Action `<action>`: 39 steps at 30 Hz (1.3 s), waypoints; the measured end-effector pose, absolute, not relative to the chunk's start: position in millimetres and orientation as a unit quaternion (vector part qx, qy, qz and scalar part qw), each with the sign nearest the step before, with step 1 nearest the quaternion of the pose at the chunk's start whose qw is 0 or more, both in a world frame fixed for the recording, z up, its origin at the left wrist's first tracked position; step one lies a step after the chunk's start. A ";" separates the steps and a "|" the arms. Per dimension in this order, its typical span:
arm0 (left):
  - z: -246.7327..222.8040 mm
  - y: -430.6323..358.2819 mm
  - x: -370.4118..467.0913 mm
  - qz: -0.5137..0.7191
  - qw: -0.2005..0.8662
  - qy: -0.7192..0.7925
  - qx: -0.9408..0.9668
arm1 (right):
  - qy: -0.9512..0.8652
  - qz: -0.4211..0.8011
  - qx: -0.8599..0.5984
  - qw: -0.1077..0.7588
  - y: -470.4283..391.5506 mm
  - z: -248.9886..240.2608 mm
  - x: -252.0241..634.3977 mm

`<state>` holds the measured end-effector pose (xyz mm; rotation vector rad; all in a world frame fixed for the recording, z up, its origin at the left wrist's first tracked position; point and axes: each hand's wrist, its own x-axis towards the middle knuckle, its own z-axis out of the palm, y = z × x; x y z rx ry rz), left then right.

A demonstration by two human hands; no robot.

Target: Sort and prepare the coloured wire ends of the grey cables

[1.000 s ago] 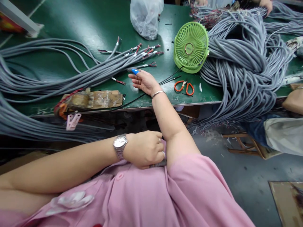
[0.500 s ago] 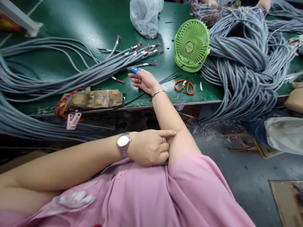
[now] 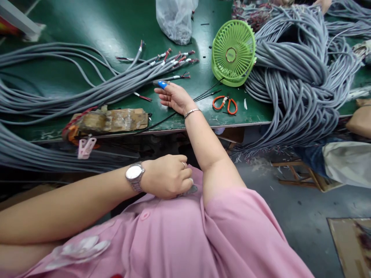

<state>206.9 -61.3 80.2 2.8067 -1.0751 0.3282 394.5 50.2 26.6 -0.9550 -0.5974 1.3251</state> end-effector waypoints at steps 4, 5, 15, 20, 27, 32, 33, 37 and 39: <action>81.7 -55.8 200.6 0.144 0.056 -0.327 0.932 | -0.243 0.576 -0.439 0.645 48.1 29.2 393.3; 82.4 -53.4 196.7 0.148 0.058 -0.309 0.938 | -0.239 0.575 -0.442 0.646 47.3 30.0 392.7; 75.4 -25.2 117.0 0.281 0.158 -0.060 0.945 | -0.225 0.529 -0.475 0.667 43.1 35.8 404.2; 58.0 -32.3 100.0 0.319 0.196 0.053 0.926 | -0.216 0.428 -0.524 0.703 40.5 33.3 423.0; 48.1 -30.9 98.8 0.269 0.222 -0.015 0.937 | -0.249 0.360 -0.540 0.719 44.5 15.7 448.9; 56.0 -35.0 111.8 0.228 0.434 0.012 0.871 | -0.212 0.343 -0.533 0.743 46.4 15.3 450.8; 60.1 -37.3 120.6 0.207 0.506 0.031 0.837 | -0.203 0.342 -0.532 0.747 46.4 16.4 449.7; 67.7 -51.7 174.6 0.032 0.713 -0.012 0.701 | -0.195 0.342 -0.537 0.746 47.1 18.9 447.3; 63.0 -60.0 199.0 0.000 0.733 -0.006 0.680 | -0.208 0.345 -0.535 0.743 47.4 19.5 447.5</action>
